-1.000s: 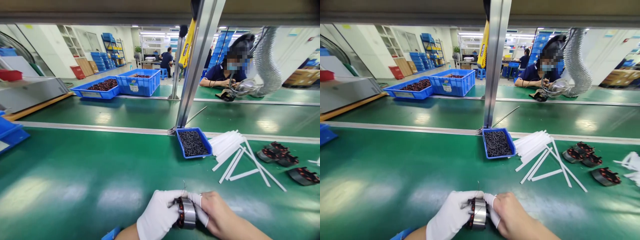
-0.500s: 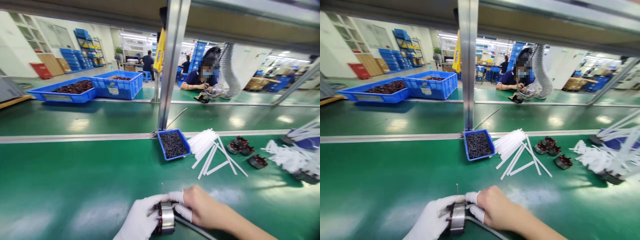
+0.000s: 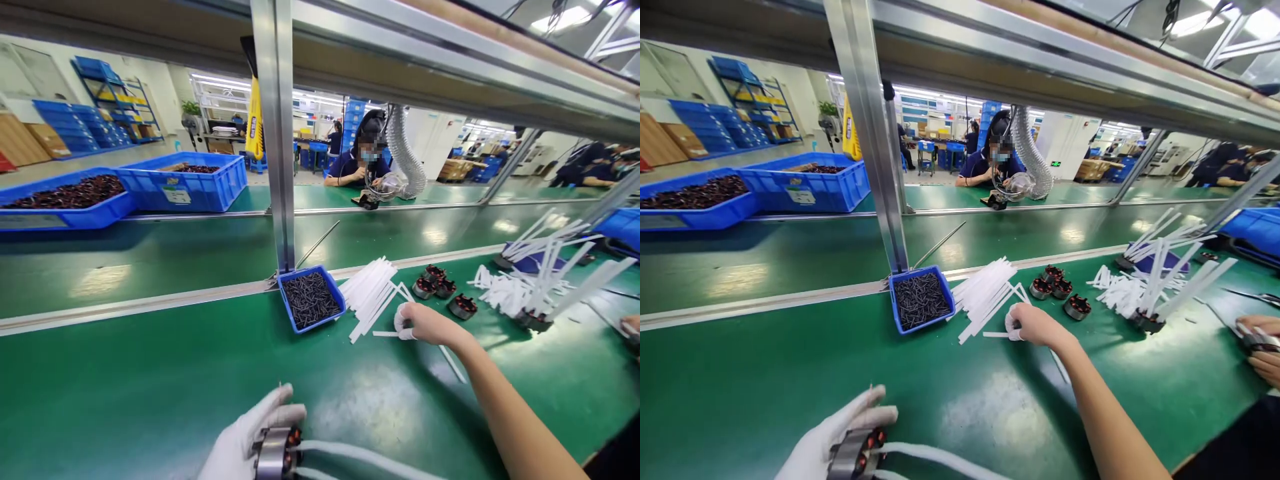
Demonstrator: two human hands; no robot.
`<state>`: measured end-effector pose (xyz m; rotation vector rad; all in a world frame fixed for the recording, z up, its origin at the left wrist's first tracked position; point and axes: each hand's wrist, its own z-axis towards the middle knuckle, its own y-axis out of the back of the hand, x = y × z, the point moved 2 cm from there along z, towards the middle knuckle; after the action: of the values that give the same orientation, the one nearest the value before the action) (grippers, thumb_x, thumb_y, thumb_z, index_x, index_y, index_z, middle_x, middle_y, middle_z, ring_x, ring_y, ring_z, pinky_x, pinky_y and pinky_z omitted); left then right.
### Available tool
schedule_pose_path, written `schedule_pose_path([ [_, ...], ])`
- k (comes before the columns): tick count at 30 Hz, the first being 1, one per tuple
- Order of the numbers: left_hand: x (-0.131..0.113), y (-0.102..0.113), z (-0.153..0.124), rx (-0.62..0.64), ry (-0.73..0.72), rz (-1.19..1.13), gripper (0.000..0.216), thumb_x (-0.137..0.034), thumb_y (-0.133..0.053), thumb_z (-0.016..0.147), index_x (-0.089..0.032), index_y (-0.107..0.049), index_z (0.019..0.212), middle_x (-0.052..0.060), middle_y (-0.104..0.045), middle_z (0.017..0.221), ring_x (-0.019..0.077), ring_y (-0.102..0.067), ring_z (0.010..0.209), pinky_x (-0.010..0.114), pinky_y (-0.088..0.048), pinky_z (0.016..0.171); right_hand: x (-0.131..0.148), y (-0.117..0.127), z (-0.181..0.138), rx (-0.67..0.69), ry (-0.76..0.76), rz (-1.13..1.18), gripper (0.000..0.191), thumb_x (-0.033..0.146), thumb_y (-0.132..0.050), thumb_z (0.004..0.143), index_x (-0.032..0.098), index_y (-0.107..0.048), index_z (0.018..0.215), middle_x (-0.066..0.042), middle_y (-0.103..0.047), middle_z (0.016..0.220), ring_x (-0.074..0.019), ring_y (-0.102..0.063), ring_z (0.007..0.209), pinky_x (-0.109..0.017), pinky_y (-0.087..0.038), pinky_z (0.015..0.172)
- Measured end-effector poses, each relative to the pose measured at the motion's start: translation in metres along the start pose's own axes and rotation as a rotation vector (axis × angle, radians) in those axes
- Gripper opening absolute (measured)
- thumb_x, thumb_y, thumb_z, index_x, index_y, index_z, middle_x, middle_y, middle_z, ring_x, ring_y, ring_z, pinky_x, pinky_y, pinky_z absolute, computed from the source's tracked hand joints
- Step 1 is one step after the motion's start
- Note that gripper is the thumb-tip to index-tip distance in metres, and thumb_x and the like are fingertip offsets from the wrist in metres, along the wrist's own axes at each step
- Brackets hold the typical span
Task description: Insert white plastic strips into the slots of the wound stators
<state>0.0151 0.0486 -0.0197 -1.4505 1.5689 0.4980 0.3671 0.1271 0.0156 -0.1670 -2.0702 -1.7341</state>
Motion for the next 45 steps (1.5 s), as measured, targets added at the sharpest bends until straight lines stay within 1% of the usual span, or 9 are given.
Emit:
schedule_pose_path([
  [3, -0.009, -0.004, -0.005, -0.035, 0.012, -0.088, 0.096, -0.033, -0.071, 0.063, -0.032, -0.009, 0.136, 0.011, -0.066, 0.097, 0.0154, -0.058, 0.051, 0.024, -0.044, 0.043, 0.011, 0.013, -0.012, 0.077, 0.044, 0.066, 0.01, 0.014, -0.053, 0.068, 0.015, -0.059, 0.06, 0.0, -0.057, 0.058, -0.0137, -0.052, 0.057, -0.022, -0.04, 0.054],
  [4, -0.013, -0.007, -0.008, -0.038, 0.0, -0.083, 0.1, -0.033, -0.072, 0.062, -0.032, -0.004, 0.136, 0.011, -0.066, 0.095, 0.015, -0.058, 0.049, 0.023, -0.042, 0.041, 0.019, 0.015, -0.015, 0.105, 0.071, 0.114, 0.011, 0.018, -0.053, 0.071, 0.015, -0.059, 0.062, 0.0, -0.057, 0.059, -0.0137, -0.052, 0.057, -0.021, -0.041, 0.053],
  [10, -0.019, -0.016, -0.014, 0.001, -0.04, -0.059, 0.058, -0.039, -0.068, 0.064, -0.016, -0.049, 0.113, 0.014, -0.061, 0.1, 0.0166, -0.061, 0.059, 0.023, -0.042, 0.046, 0.096, -0.014, -0.017, 0.037, 0.277, 0.409, 0.014, 0.02, -0.053, 0.075, 0.015, -0.063, 0.083, -0.004, -0.062, 0.079, -0.0151, -0.055, 0.069, -0.024, -0.044, 0.063],
  [15, -0.013, -0.015, -0.01, 0.069, -0.007, -0.048, 0.071, -0.032, -0.063, 0.068, -0.016, -0.031, 0.129, 0.011, -0.061, 0.093, 0.0195, -0.061, 0.063, 0.028, -0.045, 0.051, 0.136, -0.046, -0.012, 0.083, 0.377, 0.506, 0.014, 0.014, -0.052, 0.077, 0.015, -0.065, 0.082, -0.003, -0.062, 0.074, -0.013, -0.053, 0.068, -0.023, -0.042, 0.062],
  [19, -0.016, -0.015, -0.014, 0.164, 0.025, -0.157, 0.076, -0.023, -0.058, 0.072, -0.017, -0.016, 0.135, 0.011, -0.059, 0.099, 0.0203, -0.061, 0.071, 0.031, -0.045, 0.06, 0.138, -0.055, -0.012, 0.158, 0.442, 0.528, 0.017, 0.012, -0.05, 0.079, 0.017, -0.066, 0.083, -0.001, -0.062, 0.073, -0.0114, -0.053, 0.068, -0.021, -0.041, 0.063],
  [25, -0.012, -0.012, -0.016, 0.247, 0.044, -0.304, 0.076, -0.003, -0.057, 0.062, -0.015, -0.026, 0.13, 0.011, -0.055, 0.111, 0.0204, -0.058, 0.087, 0.033, -0.042, 0.075, 0.146, -0.072, -0.012, 0.1, 0.426, 0.549, 0.015, 0.012, -0.054, 0.077, 0.017, -0.065, 0.084, -0.001, -0.062, 0.073, -0.0114, -0.053, 0.065, -0.021, -0.041, 0.061],
  [33, -0.003, -0.01, -0.012, 0.241, -0.009, -0.178, 0.062, -0.02, -0.059, 0.075, -0.012, -0.028, 0.128, 0.014, -0.054, 0.11, 0.0167, -0.057, 0.077, 0.034, -0.043, 0.071, 0.161, -0.082, -0.015, 0.146, 0.447, 0.473, 0.015, 0.01, -0.05, 0.078, 0.017, -0.062, 0.074, -0.001, -0.06, 0.071, -0.0119, -0.052, 0.066, -0.021, -0.04, 0.061],
  [39, 0.0, -0.012, -0.008, 0.229, -0.06, -0.125, 0.051, -0.02, -0.057, 0.077, -0.014, -0.035, 0.123, 0.007, -0.061, 0.088, 0.0152, -0.057, 0.07, 0.031, -0.043, 0.064, 0.163, -0.087, -0.017, 0.039, 0.431, 0.406, 0.017, 0.014, -0.049, 0.078, 0.017, -0.061, 0.066, -0.002, -0.059, 0.063, -0.0117, -0.05, 0.058, -0.021, -0.039, 0.054],
  [45, 0.0, -0.012, -0.007, 0.213, -0.095, -0.095, 0.046, -0.018, -0.056, 0.076, -0.014, -0.041, 0.12, 0.006, -0.062, 0.086, 0.015, -0.058, 0.067, 0.03, -0.045, 0.061, 0.165, -0.087, -0.023, -0.078, 0.502, 0.387, 0.017, 0.014, -0.049, 0.079, 0.017, -0.062, 0.068, -0.003, -0.059, 0.062, -0.0119, -0.051, 0.055, -0.021, -0.038, 0.051],
])
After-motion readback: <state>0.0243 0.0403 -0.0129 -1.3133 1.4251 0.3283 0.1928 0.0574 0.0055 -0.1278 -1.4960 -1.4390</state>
